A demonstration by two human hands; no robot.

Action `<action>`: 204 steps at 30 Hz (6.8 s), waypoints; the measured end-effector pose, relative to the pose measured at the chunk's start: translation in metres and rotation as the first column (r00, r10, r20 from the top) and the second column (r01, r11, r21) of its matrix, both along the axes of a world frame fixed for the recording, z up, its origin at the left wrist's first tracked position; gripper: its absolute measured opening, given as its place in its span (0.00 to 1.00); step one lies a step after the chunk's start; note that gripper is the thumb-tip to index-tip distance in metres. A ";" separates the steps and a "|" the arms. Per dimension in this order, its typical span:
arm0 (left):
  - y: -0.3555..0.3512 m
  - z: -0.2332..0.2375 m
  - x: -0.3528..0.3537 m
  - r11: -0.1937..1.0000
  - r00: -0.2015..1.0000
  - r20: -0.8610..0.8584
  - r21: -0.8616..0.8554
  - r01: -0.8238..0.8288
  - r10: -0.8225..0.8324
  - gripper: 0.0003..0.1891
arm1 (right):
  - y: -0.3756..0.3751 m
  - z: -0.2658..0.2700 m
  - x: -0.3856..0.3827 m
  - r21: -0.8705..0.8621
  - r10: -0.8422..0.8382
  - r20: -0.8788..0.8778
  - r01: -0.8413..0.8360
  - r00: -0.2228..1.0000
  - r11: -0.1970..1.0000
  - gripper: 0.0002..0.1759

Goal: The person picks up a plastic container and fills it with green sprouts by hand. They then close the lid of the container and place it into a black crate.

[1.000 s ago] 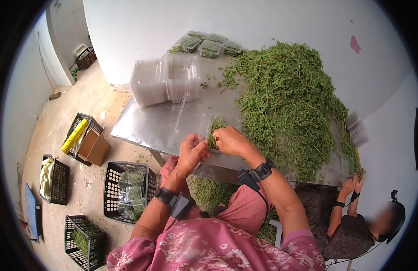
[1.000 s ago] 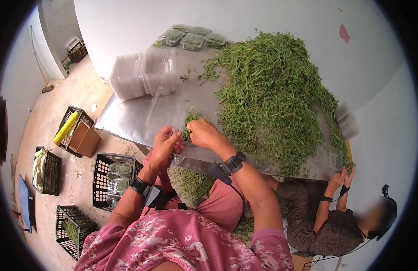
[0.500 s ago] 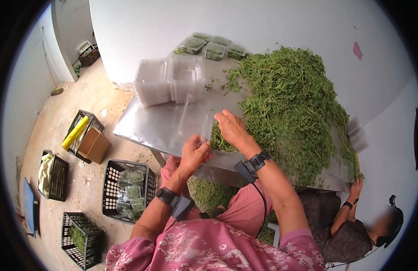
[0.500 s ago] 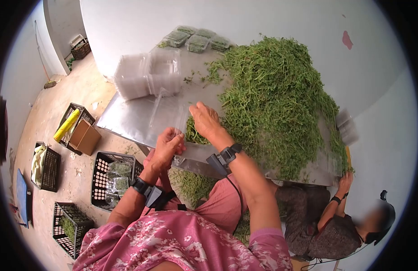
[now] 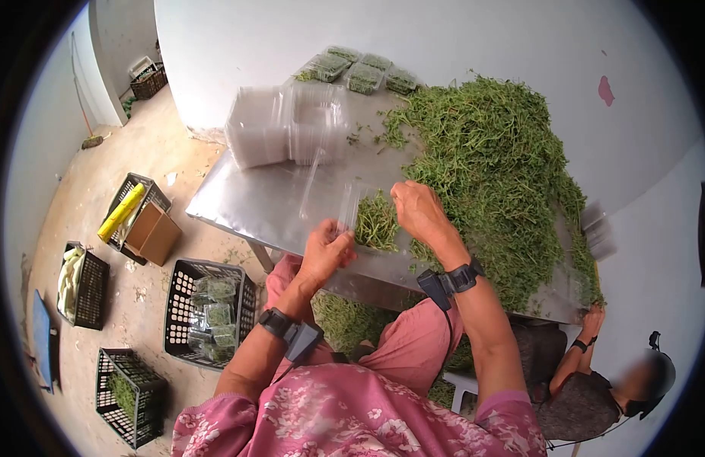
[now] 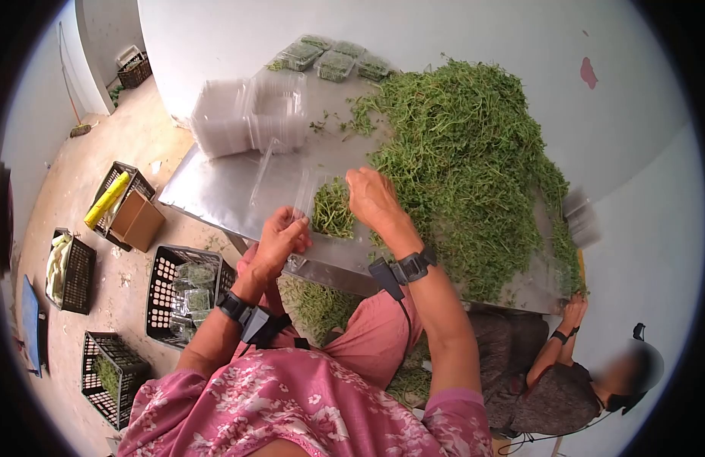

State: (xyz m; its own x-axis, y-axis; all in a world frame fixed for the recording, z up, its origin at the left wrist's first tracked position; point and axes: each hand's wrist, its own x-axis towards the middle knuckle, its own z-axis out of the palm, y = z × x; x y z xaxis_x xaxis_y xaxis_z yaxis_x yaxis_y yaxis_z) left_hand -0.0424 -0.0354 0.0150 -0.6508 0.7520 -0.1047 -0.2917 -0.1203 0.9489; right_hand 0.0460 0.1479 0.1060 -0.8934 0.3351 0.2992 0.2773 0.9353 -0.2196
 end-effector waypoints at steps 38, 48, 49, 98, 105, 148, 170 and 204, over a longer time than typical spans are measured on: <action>0.000 0.002 0.003 0.999 1.000 -0.027 0.032 -0.006 0.007 0.07 | -0.031 -0.032 -0.021 -0.277 0.144 -0.199 -0.196 0.969 0.941 0.02; -0.001 0.001 0.003 1.000 0.999 -0.040 0.018 -0.014 0.015 0.07 | -0.027 -0.031 -0.022 -0.274 0.084 -0.269 -0.160 0.959 0.948 0.03; -0.001 0.001 0.003 1.000 0.999 -0.037 0.011 -0.018 0.018 0.07 | -0.027 -0.023 -0.020 -0.292 0.062 -0.307 -0.156 0.950 0.944 0.04; 0.001 -0.005 0.001 1.000 0.999 -0.029 0.005 -0.015 0.015 0.10 | -0.025 -0.019 0.005 -0.364 0.205 -0.188 -0.263 0.960 0.894 0.08; 0.002 -0.007 0.000 1.000 0.999 -0.044 -0.008 -0.019 0.019 0.11 | -0.037 -0.007 0.023 -0.422 0.278 -0.018 -0.260 0.960 0.869 0.08; 0.000 0.000 0.002 1.000 0.998 -0.058 -0.022 -0.018 0.016 0.10 | -0.037 -0.004 0.017 -0.256 0.104 -0.028 -0.107 0.994 0.961 0.05; 0.000 0.001 0.003 1.000 0.999 -0.031 -0.011 -0.015 0.015 0.10 | 0.043 0.001 0.085 -0.025 -0.442 0.172 0.453 0.880 0.891 0.32; 0.002 -0.006 0.001 0.999 0.997 -0.064 -0.015 -0.036 0.035 0.10 | 0.026 0.039 0.065 -0.750 -0.416 -0.246 0.100 0.876 0.654 0.18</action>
State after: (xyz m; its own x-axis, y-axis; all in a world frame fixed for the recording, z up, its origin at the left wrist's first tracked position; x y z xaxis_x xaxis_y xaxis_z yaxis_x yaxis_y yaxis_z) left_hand -0.0414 -0.0335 0.0094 -0.6827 0.7269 -0.0742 -0.2268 -0.1142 0.9672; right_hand 0.1113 0.1739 0.1454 -0.6074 0.7798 0.1518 0.2324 0.3571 -0.9047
